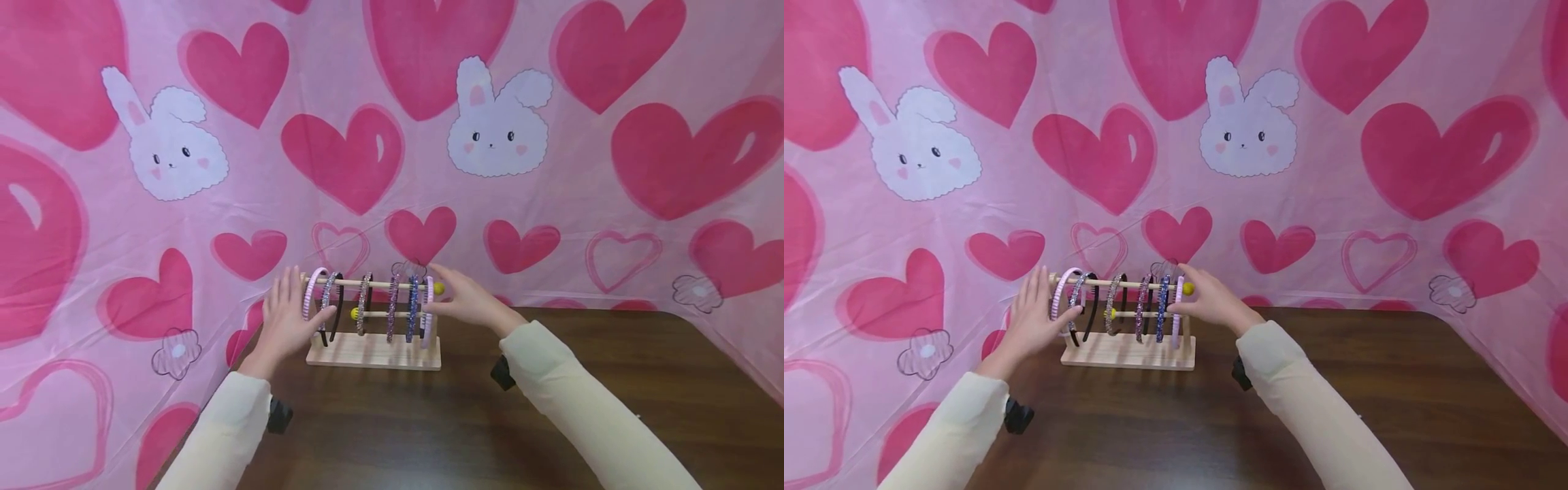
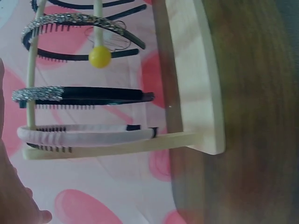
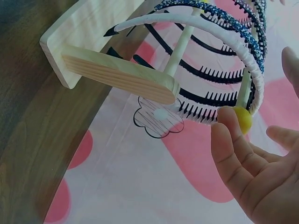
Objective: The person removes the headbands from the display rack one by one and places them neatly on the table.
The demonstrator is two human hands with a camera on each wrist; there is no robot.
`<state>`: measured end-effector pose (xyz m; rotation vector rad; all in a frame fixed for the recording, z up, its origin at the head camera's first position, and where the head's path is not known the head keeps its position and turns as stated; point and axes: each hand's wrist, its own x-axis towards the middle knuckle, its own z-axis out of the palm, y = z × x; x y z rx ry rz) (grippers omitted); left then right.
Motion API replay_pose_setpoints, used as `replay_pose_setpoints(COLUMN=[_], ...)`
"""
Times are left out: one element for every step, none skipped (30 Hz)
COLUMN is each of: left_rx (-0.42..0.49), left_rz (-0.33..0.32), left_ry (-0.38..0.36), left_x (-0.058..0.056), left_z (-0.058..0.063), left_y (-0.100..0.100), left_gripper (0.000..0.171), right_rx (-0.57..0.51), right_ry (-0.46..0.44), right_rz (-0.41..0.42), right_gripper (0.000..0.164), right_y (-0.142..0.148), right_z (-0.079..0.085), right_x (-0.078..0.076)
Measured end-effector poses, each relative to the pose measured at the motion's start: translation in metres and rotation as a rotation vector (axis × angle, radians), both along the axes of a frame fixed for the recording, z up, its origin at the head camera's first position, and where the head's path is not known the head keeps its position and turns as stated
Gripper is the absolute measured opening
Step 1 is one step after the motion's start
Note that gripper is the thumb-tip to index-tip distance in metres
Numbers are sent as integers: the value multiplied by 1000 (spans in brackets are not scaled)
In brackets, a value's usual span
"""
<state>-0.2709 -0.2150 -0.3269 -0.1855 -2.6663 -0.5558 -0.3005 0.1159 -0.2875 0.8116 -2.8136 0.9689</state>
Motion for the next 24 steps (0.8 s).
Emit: replay_pose_setpoints(left_rx=[7,14,21,29,37,45,49,54,60,66,71,74,79,85,88,88,91,95,96,95,92,94,97,99], left_rz=[5,10,17,21,23,24,26,26,28,30,33,38,42,47,53,61,67,72,79,86,93,98,103,109], left_ry=[-4,-7,-5,-3,2,8,10,11,10,6,2,-3,-10,-15,-21,-23,-25,-28,-32,-34,-38,-44,-53,-64], left_x=[0,0,0,1,1,1,1,2,2,3,3,4,4,5,5,5,6,6,7,7,7,7,7,7], left_z=[-3,-6,-9,-12,-16,-19,-21,-24,-27,-30,-32,-35,-37,-39,-41,-43,-46,-48,-50,-52,-55,-57,-59,-61], left_y=[-1,-2,-3,-4,-5,-6,-7,-7,-7,-8,-8,-8,-8,-9,-9,-9,-9,-10,-11,-12,-13,-14,-15,-16], left_gripper=[106,107,109,110,110,111,112,112,113,113,114,115,115,116,117,117,118,118,118,118,118,118,119,119], right_rx=[-1,0,1,2,0,-1,-3,-3,-5,-7,-7,-6,-5,-5,-5,-5,-8,-10,-14,-17,-19,-22,-25,-25], right_ry=[1,2,4,6,6,4,2,1,-1,-5,-6,-8,-8,-10,-9,-8,-8,-11,-12,-13,-14,-16,-17,-16], right_rz=[4,5,8,10,14,17,19,18,19,18,17,15,12,9,12,8,5,2,2,2,3,0,3,2], right_gripper=[84,84,84,84,84,84,84,84,84,83,84,84,84,84,84,84,84,85,85,86,87,87,88,88], right_y=[0,0,0,-1,-1,-1,-1,-1,-1,-2,-2,-3,-3,-3,-4,-4,-4,-4,-4,-4,-4,-4,-4,-3], right_z=[0,-1,-1,-2,-2,-2,-3,-3,-3,-3,-3,-4,-4,-4,-4,-5,-5,-6,-6,-7,-8,-8,-9,-9], right_x=[0,0,0,0,0,0,-1,-1,-1,-1,-1,-1,-1,-1,-2,-2,-2,-2,-3,-2,-3,-3,-3,-3])
